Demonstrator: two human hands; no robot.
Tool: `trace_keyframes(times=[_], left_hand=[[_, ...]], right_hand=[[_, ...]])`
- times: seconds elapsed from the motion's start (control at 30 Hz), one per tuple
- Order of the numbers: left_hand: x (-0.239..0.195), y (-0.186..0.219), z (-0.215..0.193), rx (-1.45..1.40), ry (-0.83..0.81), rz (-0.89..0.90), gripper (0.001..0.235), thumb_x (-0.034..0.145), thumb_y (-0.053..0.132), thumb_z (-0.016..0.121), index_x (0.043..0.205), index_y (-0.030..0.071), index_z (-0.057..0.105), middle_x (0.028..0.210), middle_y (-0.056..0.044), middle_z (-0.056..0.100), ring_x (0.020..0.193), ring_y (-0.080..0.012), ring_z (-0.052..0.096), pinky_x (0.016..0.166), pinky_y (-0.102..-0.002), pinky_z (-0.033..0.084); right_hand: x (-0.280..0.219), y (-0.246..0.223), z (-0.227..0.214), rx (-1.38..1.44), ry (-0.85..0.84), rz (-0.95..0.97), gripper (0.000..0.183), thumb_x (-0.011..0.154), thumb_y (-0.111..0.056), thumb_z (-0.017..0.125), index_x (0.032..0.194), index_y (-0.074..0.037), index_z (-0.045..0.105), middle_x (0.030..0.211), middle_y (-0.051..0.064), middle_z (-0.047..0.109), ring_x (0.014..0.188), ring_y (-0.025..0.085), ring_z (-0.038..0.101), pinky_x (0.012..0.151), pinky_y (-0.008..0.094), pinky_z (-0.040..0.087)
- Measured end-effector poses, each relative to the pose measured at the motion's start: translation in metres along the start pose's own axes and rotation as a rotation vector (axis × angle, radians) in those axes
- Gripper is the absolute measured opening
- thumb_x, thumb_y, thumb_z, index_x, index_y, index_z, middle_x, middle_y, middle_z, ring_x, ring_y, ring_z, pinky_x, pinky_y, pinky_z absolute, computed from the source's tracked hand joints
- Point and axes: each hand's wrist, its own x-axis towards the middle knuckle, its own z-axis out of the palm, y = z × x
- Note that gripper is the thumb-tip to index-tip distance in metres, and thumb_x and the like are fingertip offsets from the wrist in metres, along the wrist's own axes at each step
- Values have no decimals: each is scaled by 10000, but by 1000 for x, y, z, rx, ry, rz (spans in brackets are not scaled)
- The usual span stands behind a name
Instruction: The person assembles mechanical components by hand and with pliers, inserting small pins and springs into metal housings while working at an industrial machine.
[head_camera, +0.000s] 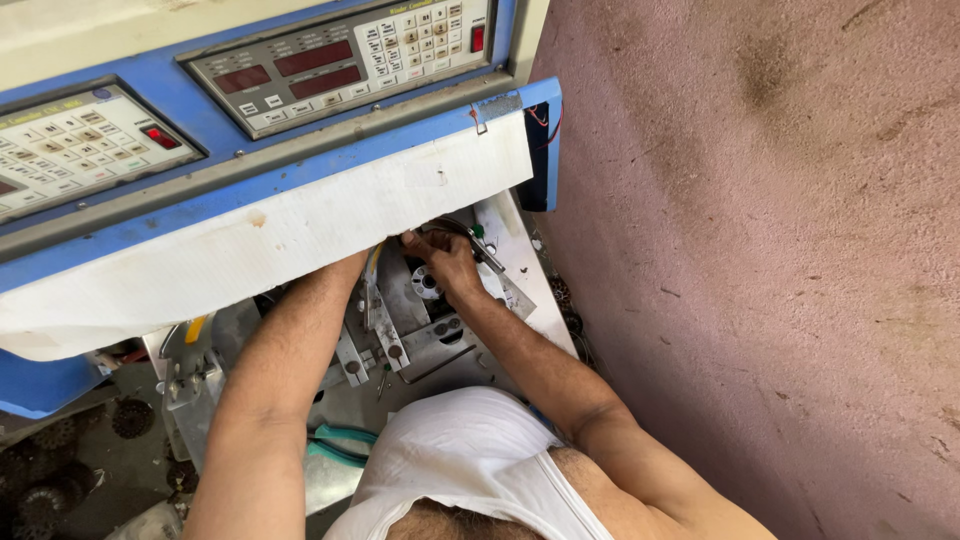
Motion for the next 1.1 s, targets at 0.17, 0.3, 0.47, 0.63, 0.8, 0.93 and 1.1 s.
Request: trace_keyframes(times=[0.17, 0.3, 0.47, 0.63, 0.8, 0.93, 1.1], left_hand=[[-3, -5, -2, 9, 12, 3, 494, 1038, 391, 677, 1380, 52, 569, 1372, -124, 598, 1250, -251, 578, 1050, -426, 478], [0, -1, 0, 16, 14, 21, 491, 1044, 382, 681, 1386, 48, 568, 1375, -128, 599, 1253, -256, 583, 1060, -429, 480], [4, -1, 1, 33, 15, 32, 487, 1051, 370, 686, 1392, 44, 566, 1379, -133, 600, 1258, -263, 589, 1072, -434, 483], [12, 1, 1, 51, 23, 52, 483, 1058, 359, 690, 1399, 40, 565, 1383, -138, 600, 1262, -270, 595, 1084, -438, 485], [13, 1, 2, 81, 18, 71, 480, 1065, 347, 695, 1405, 35, 563, 1387, -142, 601, 1266, -277, 601, 1096, -443, 488], [11, 2, 0, 139, 1, 94, 478, 1070, 338, 699, 1410, 32, 562, 1391, -146, 601, 1270, -282, 606, 1106, -446, 490], [-19, 0, -9, 313, -76, 96, 475, 1077, 326, 704, 1417, 27, 560, 1395, -151, 602, 1274, -289, 612, 1118, -450, 493]], right_hand=[[1, 2, -2, -34, 27, 29, 647, 746, -576, 820, 1039, -5, 739, 974, 138, 749, 975, 259, 689, 878, 475, 556], [-1, -2, 1, -2, -4, 6, 636, 760, -559, 798, 1046, 5, 739, 970, 135, 764, 977, 268, 704, 846, 471, 573], [-3, -1, 4, -15, -8, -10, 526, 879, -458, 742, 1098, 19, 722, 1011, 160, 766, 946, 242, 722, 755, 440, 591], [19, 9, 8, 41, -30, -130, 362, 942, -273, 708, 1116, 43, 718, 1026, 182, 776, 862, 204, 750, 727, 363, 606], [13, 4, 10, 3, -14, -105, 342, 945, -268, 710, 1105, 33, 715, 1013, 169, 772, 817, 217, 739, 683, 362, 589], [0, -20, 5, -137, -29, 11, 387, 1003, -328, 683, 1134, 35, 715, 1014, 226, 753, 775, 285, 704, 686, 389, 566], [-51, -5, -26, -311, -100, -485, 377, 993, -190, 737, 1260, 60, 643, 1216, 194, 683, 1090, 279, 692, 899, 384, 590]])
